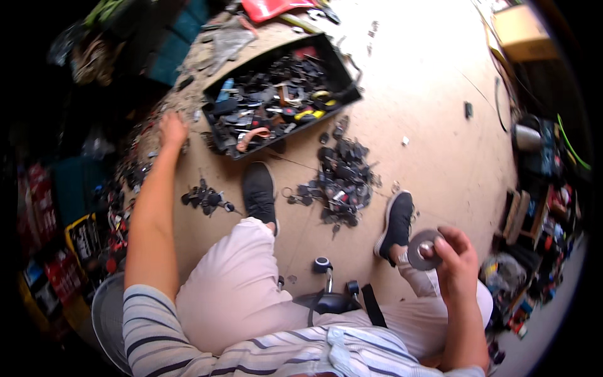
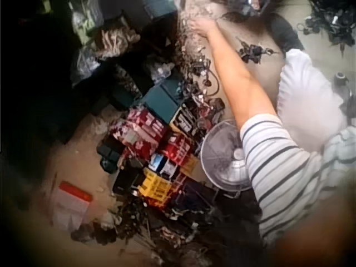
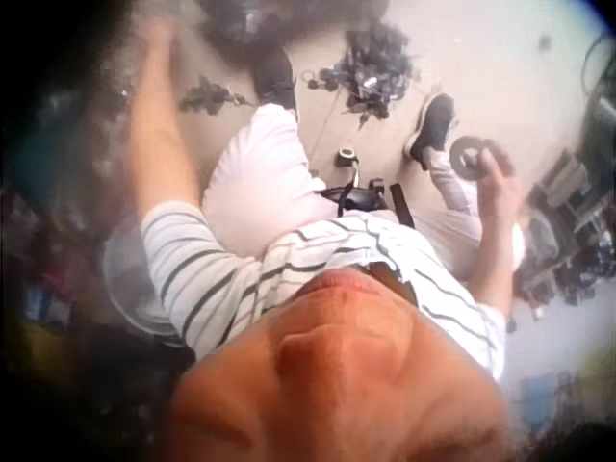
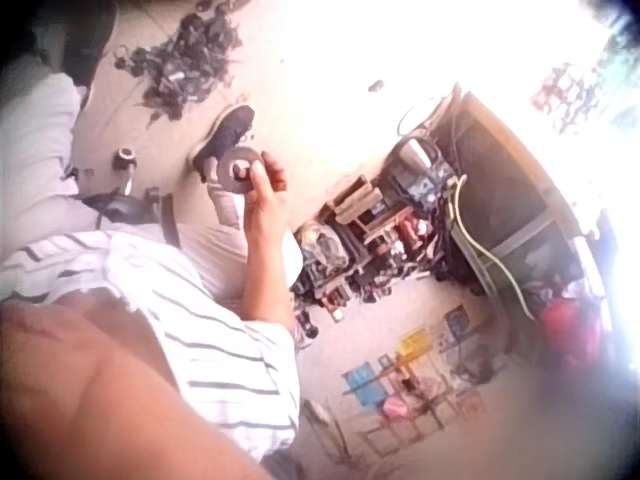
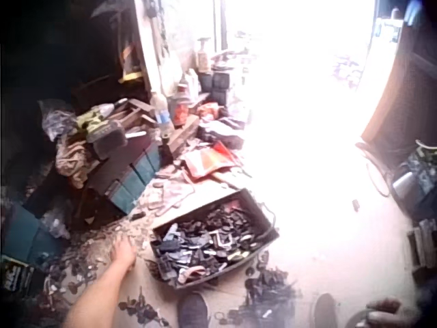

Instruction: The person sorts through mechanical parts and keys in a plastic bin on the floor, picking up and turning over a roll of tape and a plastic housing by hand.

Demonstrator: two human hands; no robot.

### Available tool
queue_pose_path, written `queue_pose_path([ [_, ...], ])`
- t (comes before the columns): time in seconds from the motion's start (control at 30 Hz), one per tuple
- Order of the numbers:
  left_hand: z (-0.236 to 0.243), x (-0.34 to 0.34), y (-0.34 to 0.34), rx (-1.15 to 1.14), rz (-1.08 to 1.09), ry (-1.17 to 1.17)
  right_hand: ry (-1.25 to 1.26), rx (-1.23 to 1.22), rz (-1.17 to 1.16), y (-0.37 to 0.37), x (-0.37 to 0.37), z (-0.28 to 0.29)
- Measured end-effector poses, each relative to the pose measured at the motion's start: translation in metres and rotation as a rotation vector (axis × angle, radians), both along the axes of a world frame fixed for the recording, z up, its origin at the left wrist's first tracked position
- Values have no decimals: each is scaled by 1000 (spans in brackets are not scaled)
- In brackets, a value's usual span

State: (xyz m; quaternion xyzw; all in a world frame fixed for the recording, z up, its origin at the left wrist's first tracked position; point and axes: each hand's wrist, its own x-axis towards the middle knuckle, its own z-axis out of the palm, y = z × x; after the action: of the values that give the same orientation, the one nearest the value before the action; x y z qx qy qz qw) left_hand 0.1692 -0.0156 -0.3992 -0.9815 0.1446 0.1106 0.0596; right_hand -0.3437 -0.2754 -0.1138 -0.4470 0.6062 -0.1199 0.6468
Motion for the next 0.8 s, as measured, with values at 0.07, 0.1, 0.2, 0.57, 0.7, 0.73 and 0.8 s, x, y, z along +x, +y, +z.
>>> queue_pose_path([
  [0.07,-7,9,-11,-75,-18,-9,54,6,3,-6,6,-4],
  [0.1,-3,9,-21,-68,-46,-10,57,6,2,-7,3,-6],
  [0.2,-6,19,-42,-83,-70,41,58,-4,1,-12,2,-8],
  [0.57,-33,59,-74,-119,-35,115,115,-67,-13,-34,12,-20],
  [0.7,-37,59,-80,-86,-32,92,117,-73,-10,-33,28,-15],
  [0.73,-40,59,-73,-65,-28,109,113,-68,-12,-31,33,-12],
  [0.8,-40,59,-66,-70,-9,122,85,-61,-4,-31,36,-11],
])
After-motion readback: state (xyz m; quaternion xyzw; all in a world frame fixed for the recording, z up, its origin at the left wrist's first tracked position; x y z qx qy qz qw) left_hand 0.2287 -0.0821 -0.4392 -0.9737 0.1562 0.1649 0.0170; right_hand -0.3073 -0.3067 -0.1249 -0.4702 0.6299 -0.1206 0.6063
